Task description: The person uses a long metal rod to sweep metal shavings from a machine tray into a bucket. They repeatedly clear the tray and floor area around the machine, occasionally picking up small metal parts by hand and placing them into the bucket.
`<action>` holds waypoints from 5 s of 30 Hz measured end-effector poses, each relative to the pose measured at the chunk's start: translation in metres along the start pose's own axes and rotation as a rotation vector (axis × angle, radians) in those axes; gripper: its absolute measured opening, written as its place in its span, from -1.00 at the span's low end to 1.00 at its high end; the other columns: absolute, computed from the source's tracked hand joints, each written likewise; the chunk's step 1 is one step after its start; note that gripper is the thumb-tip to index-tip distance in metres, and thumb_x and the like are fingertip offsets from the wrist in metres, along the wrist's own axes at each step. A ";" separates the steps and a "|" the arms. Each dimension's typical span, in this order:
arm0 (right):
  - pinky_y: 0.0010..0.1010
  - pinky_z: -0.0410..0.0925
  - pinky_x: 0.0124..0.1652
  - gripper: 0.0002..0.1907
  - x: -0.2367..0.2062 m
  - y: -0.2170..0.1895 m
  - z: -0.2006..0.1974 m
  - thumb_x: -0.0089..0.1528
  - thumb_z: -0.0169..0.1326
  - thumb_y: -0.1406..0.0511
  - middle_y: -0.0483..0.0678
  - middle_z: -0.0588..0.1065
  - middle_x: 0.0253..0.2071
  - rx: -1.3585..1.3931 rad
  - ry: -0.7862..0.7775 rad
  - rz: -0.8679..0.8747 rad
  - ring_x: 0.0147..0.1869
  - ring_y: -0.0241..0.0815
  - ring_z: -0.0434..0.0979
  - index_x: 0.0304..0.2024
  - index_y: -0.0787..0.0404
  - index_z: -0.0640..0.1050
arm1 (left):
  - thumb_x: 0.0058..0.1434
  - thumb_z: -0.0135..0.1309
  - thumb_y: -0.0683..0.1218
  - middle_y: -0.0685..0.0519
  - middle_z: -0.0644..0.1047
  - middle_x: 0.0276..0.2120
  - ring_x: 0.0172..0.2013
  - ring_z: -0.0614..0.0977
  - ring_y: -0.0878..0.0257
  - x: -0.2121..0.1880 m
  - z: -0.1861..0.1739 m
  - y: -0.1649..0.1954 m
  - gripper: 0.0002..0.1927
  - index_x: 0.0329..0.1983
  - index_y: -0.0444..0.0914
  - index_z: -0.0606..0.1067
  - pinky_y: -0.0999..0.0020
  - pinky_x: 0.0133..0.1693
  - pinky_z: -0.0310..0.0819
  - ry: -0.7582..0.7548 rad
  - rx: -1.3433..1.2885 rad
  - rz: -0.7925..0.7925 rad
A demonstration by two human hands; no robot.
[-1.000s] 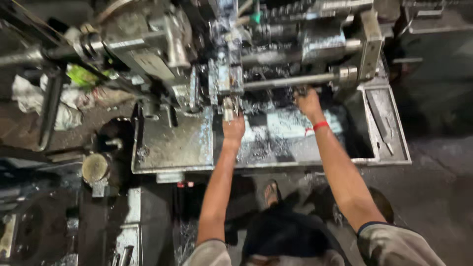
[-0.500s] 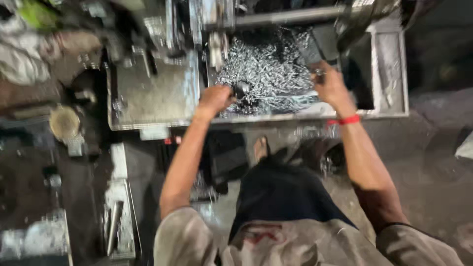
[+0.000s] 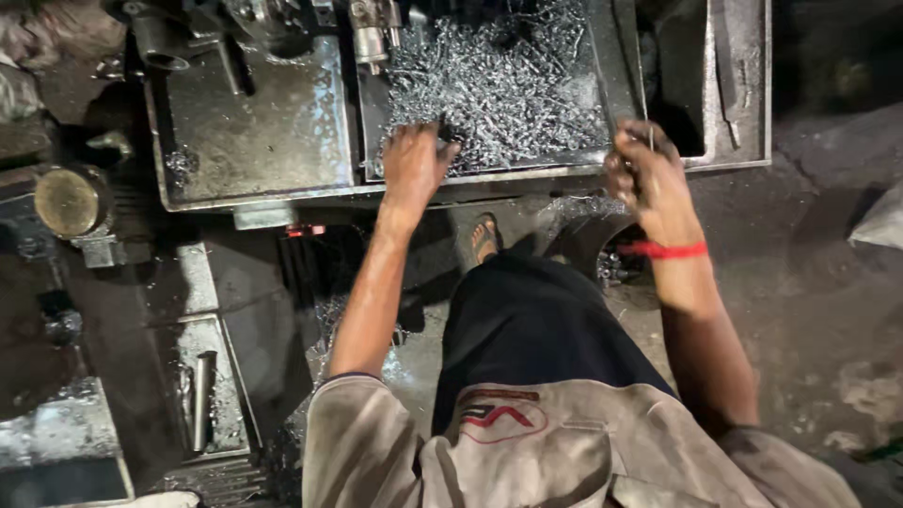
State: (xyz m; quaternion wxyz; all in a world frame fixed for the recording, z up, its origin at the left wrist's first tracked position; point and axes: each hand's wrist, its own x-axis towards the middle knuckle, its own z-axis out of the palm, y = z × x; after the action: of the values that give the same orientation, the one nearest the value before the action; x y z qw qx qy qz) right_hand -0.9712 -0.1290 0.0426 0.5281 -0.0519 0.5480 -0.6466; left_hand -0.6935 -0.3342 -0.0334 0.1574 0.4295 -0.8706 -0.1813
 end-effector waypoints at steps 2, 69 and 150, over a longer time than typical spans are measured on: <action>-0.61 0.07 -0.64 -0.76 -0.019 0.000 -0.010 0.31 0.09 0.34 -0.09 0.41 -0.45 -0.087 0.085 0.035 -0.59 -0.40 0.26 0.03 0.10 0.46 | 0.18 0.30 0.14 -0.21 0.63 -0.11 -0.04 0.61 -0.14 0.000 0.008 -0.006 -0.47 0.04 -0.33 0.58 -0.12 0.03 0.43 0.026 -0.003 0.027; -0.53 0.08 -0.70 -0.75 -0.059 0.080 -0.004 0.31 0.10 0.36 -0.01 0.45 -0.51 -0.099 -0.015 -0.010 -0.68 -0.37 0.27 0.02 0.34 0.45 | 0.07 0.27 0.10 -0.07 0.62 0.01 0.00 0.63 -0.04 0.022 -0.061 -0.089 -0.32 0.23 -0.19 0.39 0.02 -0.10 0.51 -0.597 0.057 0.140; -0.50 0.34 -0.37 -0.75 -0.394 0.163 -0.270 0.38 0.10 0.30 -0.08 0.56 -0.40 -0.827 0.749 0.066 -0.38 -0.35 0.53 0.10 0.20 0.55 | 0.19 -0.07 0.50 0.01 -0.05 0.56 0.45 0.19 -0.05 -0.166 0.290 0.275 0.06 0.59 -0.09 -0.09 -0.13 0.34 0.18 -1.052 -1.178 -0.740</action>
State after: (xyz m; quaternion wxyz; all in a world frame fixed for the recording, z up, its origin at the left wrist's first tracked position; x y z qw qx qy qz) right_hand -0.8712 0.3652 0.0135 0.2528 -0.0041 0.9077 -0.3350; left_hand -0.9116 0.0078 -0.1859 -0.1378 0.3941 -0.3992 -0.8163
